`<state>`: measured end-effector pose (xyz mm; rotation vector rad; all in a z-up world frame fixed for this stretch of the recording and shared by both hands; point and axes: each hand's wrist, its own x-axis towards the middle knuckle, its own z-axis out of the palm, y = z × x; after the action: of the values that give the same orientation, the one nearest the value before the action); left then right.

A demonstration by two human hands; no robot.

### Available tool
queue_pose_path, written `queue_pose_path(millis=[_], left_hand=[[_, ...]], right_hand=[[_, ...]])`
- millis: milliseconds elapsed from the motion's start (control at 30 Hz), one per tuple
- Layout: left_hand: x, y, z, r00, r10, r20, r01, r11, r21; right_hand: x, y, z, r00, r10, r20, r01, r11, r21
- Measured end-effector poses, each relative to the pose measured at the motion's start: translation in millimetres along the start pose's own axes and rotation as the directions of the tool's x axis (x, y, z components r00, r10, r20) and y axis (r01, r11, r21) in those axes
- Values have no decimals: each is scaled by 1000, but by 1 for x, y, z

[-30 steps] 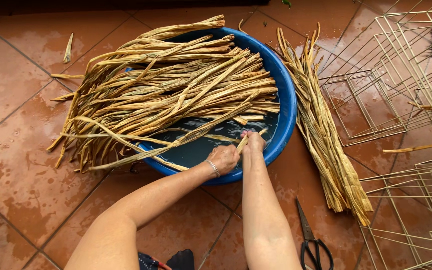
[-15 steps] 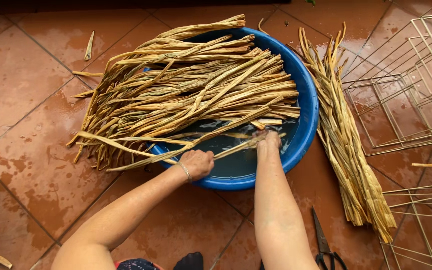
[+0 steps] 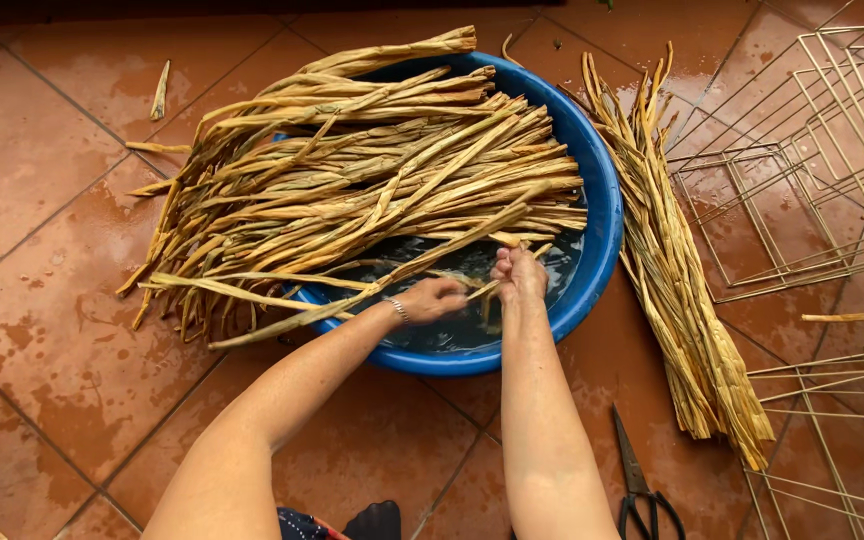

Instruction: The person repeatedly submerges long, dried sticks into a blue basin of water, then removes them and places them on the floor beside the basin. The process is repeated continuously throughout the clip.

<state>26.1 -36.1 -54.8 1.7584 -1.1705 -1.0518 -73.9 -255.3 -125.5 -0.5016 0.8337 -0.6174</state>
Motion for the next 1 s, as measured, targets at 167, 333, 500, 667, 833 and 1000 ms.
queue_pose_path(millis=[167, 333, 500, 667, 833, 1000], left_hand=[[28, 44, 28, 974, -202, -103, 209, 976, 62], [4, 79, 30, 979, -114, -170, 167, 927, 336], [-59, 111, 6, 980, -188, -67, 198, 877, 437], [-124, 113, -33, 990, -78, -116, 126, 857, 499], [-137, 92, -47, 979, -121, -165, 181, 889, 421], [-94, 69, -57, 950, -75, -304, 158, 953, 259]], right_hand=[[-43, -9, 29, 992, 78, -99, -85, 994, -67], [-60, -17, 37, 949, 166, -268, -172, 985, 2], [-8, -15, 0, 977, 110, -182, -72, 976, 205], [15, -20, -12, 965, 84, -247, -37, 981, 190], [-39, -55, 21, 933, -204, -296, 233, 970, 66], [-138, -73, 70, 887, -439, 141, 459, 813, -358]])
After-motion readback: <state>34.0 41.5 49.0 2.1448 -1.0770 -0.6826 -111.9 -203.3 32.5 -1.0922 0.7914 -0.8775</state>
